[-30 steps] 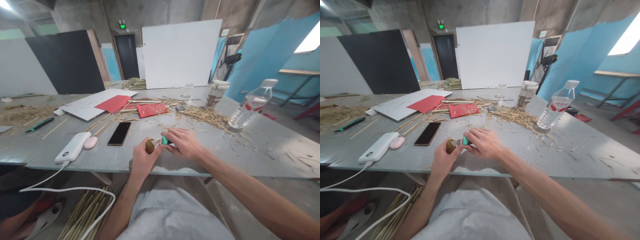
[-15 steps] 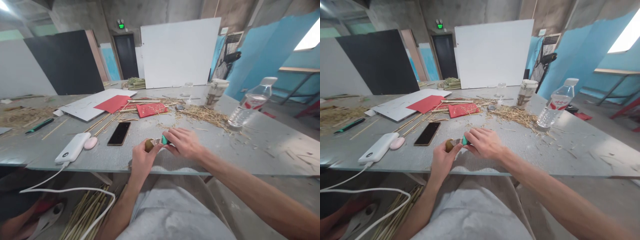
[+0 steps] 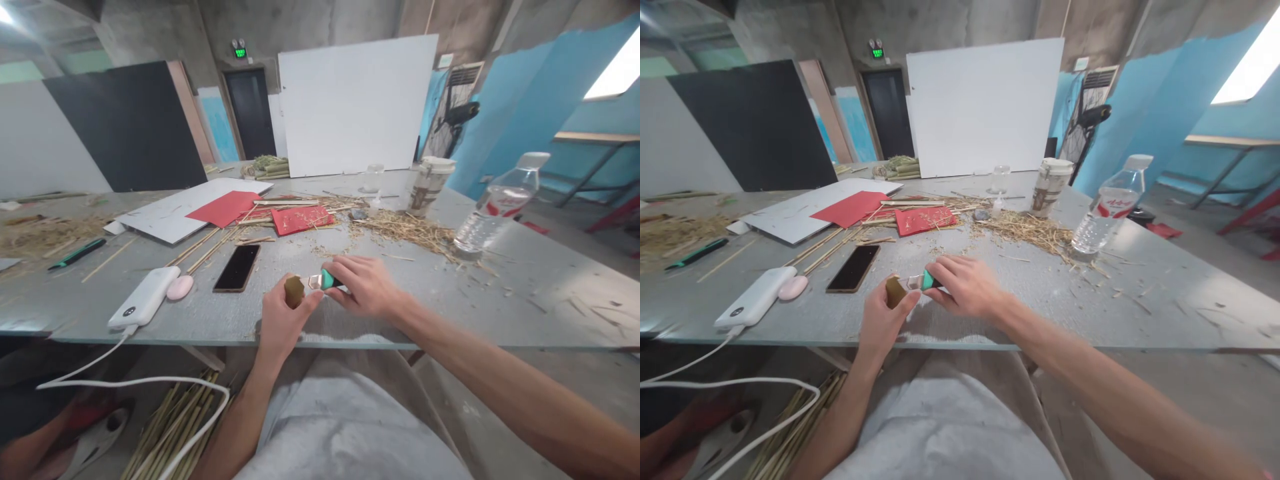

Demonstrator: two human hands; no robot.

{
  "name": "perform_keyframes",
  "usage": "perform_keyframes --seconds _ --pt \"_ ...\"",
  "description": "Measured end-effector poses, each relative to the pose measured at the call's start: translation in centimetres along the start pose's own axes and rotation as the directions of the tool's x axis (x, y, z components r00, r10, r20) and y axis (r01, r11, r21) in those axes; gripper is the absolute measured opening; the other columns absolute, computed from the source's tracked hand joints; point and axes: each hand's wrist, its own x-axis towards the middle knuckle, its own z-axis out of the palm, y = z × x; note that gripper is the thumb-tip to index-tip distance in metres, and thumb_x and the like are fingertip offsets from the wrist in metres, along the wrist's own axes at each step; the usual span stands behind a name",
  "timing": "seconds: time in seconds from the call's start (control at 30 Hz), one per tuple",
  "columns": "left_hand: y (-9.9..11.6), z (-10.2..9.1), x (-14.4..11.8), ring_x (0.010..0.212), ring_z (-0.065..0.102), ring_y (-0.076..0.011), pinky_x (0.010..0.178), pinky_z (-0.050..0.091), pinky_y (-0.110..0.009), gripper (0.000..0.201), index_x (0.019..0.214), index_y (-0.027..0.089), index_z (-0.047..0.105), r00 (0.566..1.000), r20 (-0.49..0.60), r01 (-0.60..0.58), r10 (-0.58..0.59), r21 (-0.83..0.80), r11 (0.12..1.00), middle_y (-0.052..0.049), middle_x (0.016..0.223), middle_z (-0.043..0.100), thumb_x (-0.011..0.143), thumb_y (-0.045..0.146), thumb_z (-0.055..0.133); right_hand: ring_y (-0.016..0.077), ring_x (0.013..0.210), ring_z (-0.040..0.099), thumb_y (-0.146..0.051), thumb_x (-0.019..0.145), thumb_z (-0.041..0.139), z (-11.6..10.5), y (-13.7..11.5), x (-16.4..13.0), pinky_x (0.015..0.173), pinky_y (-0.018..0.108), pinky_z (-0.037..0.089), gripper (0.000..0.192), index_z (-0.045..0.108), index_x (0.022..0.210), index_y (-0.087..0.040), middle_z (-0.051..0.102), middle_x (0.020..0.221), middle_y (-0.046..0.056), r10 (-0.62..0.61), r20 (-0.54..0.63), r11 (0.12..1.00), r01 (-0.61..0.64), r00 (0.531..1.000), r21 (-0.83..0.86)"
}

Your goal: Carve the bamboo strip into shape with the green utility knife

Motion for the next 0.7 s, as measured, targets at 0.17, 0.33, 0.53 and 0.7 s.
perform_keyframes --seconds 0.17,0.33,0.53,0.7 --pt "-0.16 0.16 -0.05 0.060 0.033 -0.0109 0.056 0.029 -0.023 0.042 0.069 0.022 0.046 1.000 0.021 -0.023 0.023 0.019 1.000 0.008 0.061 0.034 0.084 0.049 0.075 0.0174 0.070 0.056 -0.052 0.115 0.037 -0.01 -0.19 0.11 0.063 0.032 0.035 0.042 0.063 0.109 -0.019 0.066 0.082 0.003 -0.013 0.010 1.000 0.013 1.000 0.009" --pt "-0.08 0.33 -0.22 0.060 0.032 -0.0110 0.056 0.028 -0.024 0.042 0.071 0.022 0.048 0.999 0.024 -0.026 0.025 0.041 0.999 0.008 0.061 0.035 0.087 0.050 0.075 0.0175 0.070 0.055 -0.052 0.115 0.038 -0.09 -0.08 0.05 0.064 0.032 0.035 0.043 0.063 0.109 -0.019 0.066 0.083 0.003 -0.012 0.023 1.000 0.012 1.000 0.008" --pt "-0.13 0.35 -0.34 0.060 0.032 -0.0112 0.057 0.028 -0.024 0.042 0.073 0.021 0.049 0.999 0.028 -0.042 0.041 0.040 0.998 0.008 0.062 0.036 0.091 0.053 0.072 0.0173 0.070 0.054 -0.054 0.116 0.033 -0.06 -0.01 -0.01 0.064 0.033 0.035 0.046 0.063 0.110 -0.019 0.066 0.083 0.003 -0.015 0.037 1.000 0.015 0.999 -0.001" --pt "-0.12 0.35 -0.70 0.062 0.030 -0.0117 0.059 0.028 -0.025 0.048 0.070 0.021 0.048 0.998 -0.003 -0.065 0.065 0.036 0.997 0.008 0.061 0.033 0.091 0.057 0.074 0.0171 0.068 0.053 -0.056 0.116 0.030 -0.07 -0.07 -0.04 0.062 0.033 0.034 0.051 0.064 0.107 -0.019 0.065 0.080 0.003 -0.030 0.040 0.999 0.030 0.999 -0.013"
